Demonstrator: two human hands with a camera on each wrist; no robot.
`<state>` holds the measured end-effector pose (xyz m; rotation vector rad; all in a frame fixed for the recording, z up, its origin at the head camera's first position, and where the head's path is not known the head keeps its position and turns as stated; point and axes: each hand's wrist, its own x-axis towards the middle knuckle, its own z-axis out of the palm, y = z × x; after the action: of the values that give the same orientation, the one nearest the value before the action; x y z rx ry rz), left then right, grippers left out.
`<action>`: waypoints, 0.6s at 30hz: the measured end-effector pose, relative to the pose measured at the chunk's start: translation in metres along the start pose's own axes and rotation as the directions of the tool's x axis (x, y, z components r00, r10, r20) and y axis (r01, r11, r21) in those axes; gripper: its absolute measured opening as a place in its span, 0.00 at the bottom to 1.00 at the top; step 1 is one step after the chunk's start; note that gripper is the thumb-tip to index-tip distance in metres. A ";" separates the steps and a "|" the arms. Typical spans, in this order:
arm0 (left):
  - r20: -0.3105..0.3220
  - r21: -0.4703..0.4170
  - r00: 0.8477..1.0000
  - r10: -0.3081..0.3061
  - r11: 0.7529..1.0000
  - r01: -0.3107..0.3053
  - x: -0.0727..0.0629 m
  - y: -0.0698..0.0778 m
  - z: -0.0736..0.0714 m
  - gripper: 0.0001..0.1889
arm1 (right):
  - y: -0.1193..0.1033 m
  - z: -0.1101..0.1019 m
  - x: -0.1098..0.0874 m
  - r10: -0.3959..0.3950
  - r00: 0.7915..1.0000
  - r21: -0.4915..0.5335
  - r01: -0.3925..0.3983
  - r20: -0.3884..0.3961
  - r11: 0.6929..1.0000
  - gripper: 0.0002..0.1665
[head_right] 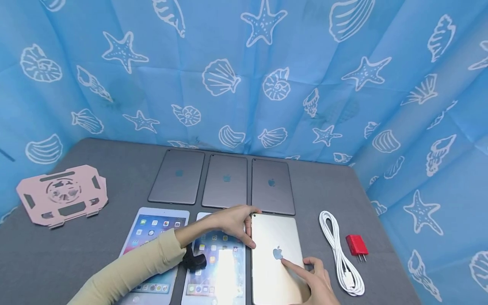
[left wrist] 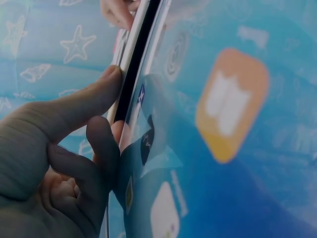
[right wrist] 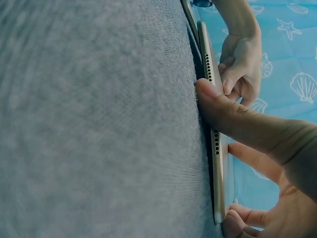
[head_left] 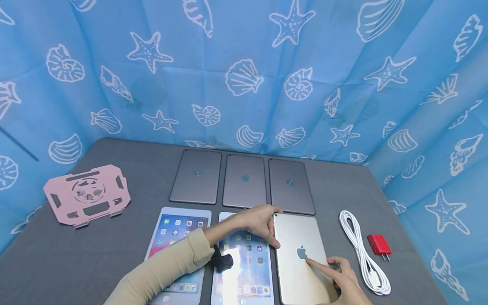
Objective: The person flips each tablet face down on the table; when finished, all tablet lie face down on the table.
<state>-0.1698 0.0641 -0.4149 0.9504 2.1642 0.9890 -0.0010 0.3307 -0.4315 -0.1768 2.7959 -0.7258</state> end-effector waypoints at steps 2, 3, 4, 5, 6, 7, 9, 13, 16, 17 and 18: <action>-0.001 -0.006 1.000 -0.001 1.000 0.001 -0.001 -0.001 0.000 0.53 | -0.001 0.000 0.001 0.017 1.000 0.005 -0.017 0.008 1.000 0.50; 0.000 -0.007 1.000 -0.001 1.000 0.001 -0.001 -0.001 0.000 0.53 | -0.001 0.000 0.001 0.019 1.000 0.006 -0.019 0.011 1.000 0.50; 0.001 -0.008 1.000 0.001 1.000 -0.001 -0.001 -0.001 0.000 0.53 | -0.001 0.000 0.001 0.019 1.000 0.005 -0.019 0.011 1.000 0.50; 0.000 -0.006 1.000 0.002 1.000 -0.002 -0.001 -0.001 0.000 0.53 | -0.001 0.000 0.001 0.021 1.000 0.005 -0.021 0.011 1.000 0.50; -0.001 -0.001 1.000 0.003 1.000 -0.003 -0.001 -0.001 0.000 0.53 | -0.001 0.000 0.001 0.022 1.000 0.000 -0.022 0.010 1.000 0.51; -0.003 0.015 1.000 0.005 1.000 -0.005 0.000 0.000 0.000 0.53 | -0.001 0.001 0.001 0.020 1.000 -0.008 -0.020 0.008 1.000 0.51; -0.010 0.062 1.000 0.009 0.998 -0.008 0.000 0.000 0.002 0.52 | 0.000 0.001 0.001 0.016 1.000 -0.023 -0.016 0.006 1.000 0.51; -0.025 0.173 1.000 0.011 0.985 -0.006 0.001 0.003 0.005 0.52 | 0.000 0.001 0.001 0.037 0.999 -0.032 -0.037 0.015 0.999 0.51; -0.030 0.210 1.000 0.006 0.978 0.001 0.002 0.004 0.006 0.52 | 0.001 0.001 0.002 0.057 0.998 -0.020 -0.056 0.026 0.998 0.51; -0.030 0.213 1.000 0.006 0.977 0.001 0.002 0.004 0.006 0.52 | 0.001 0.001 0.002 0.056 0.998 -0.017 -0.056 0.026 0.998 0.51; -0.031 0.213 1.000 0.005 0.977 0.001 0.002 0.004 0.006 0.52 | 0.002 0.002 0.002 0.052 0.998 -0.015 -0.052 0.024 0.999 0.50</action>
<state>-0.1651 0.0697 -0.4157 1.0413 2.3307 0.7880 -0.0022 0.3311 -0.4340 -0.1139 2.7726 -0.6868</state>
